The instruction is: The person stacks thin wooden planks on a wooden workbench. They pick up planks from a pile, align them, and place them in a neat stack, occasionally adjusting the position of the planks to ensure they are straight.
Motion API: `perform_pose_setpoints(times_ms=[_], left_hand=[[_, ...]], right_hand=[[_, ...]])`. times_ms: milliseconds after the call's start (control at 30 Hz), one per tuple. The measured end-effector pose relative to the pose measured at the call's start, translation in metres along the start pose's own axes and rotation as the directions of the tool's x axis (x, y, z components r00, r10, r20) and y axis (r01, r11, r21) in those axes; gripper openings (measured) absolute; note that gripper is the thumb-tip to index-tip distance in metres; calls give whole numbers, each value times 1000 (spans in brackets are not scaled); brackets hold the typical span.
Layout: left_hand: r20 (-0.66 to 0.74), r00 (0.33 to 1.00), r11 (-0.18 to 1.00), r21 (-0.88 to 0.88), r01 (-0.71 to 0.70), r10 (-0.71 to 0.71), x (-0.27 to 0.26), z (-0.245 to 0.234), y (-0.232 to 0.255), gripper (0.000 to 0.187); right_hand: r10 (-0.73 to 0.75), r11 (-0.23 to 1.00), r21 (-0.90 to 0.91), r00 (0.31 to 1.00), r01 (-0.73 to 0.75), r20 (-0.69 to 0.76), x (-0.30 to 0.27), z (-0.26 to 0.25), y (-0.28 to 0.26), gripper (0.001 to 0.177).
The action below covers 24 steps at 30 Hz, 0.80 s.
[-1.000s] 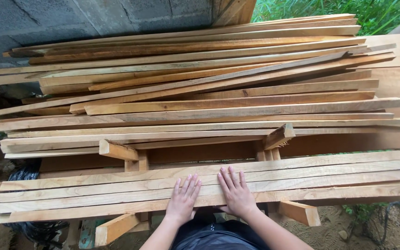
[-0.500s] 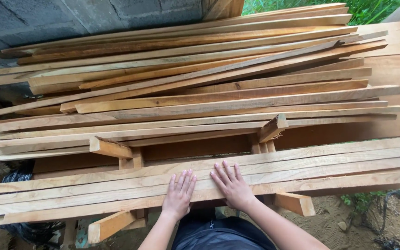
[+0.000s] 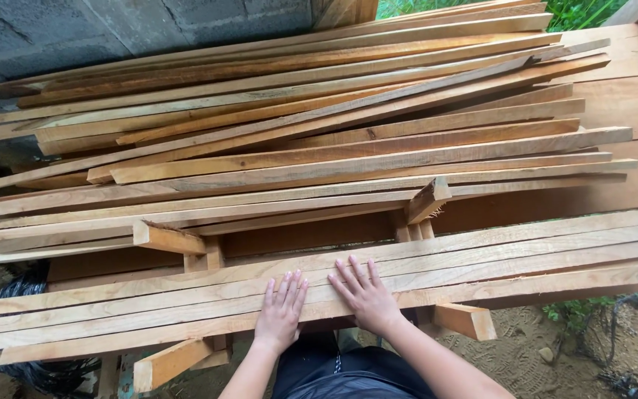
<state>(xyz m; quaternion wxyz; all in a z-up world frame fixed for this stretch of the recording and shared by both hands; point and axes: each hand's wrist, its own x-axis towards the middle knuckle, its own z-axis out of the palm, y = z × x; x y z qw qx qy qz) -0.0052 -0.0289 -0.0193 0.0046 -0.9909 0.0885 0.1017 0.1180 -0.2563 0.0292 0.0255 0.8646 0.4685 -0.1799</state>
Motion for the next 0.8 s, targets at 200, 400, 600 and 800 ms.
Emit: perform_pose_setpoints(times_ms=[200,400,600,800], left_hand=[[80,997,1000,-19,15,-14,1,-7,-1,116],[199,976,990,-91,105,-86,4,-37,2,113],[-141,771,447,-872,200,-620,-39,-10,18,32],[335,214,-329,-942,66,-918,-121,211,6,53]], right_hand=[[-31,999,-40,999,32,24,-3,-6,-3,108],[-3,958,278,967,75,-253,-10,-2,-1,97],[659,414,814,751,-407,40,-82,93,13,26],[444,-548,724,588,-419,676,-94,192,48,71]])
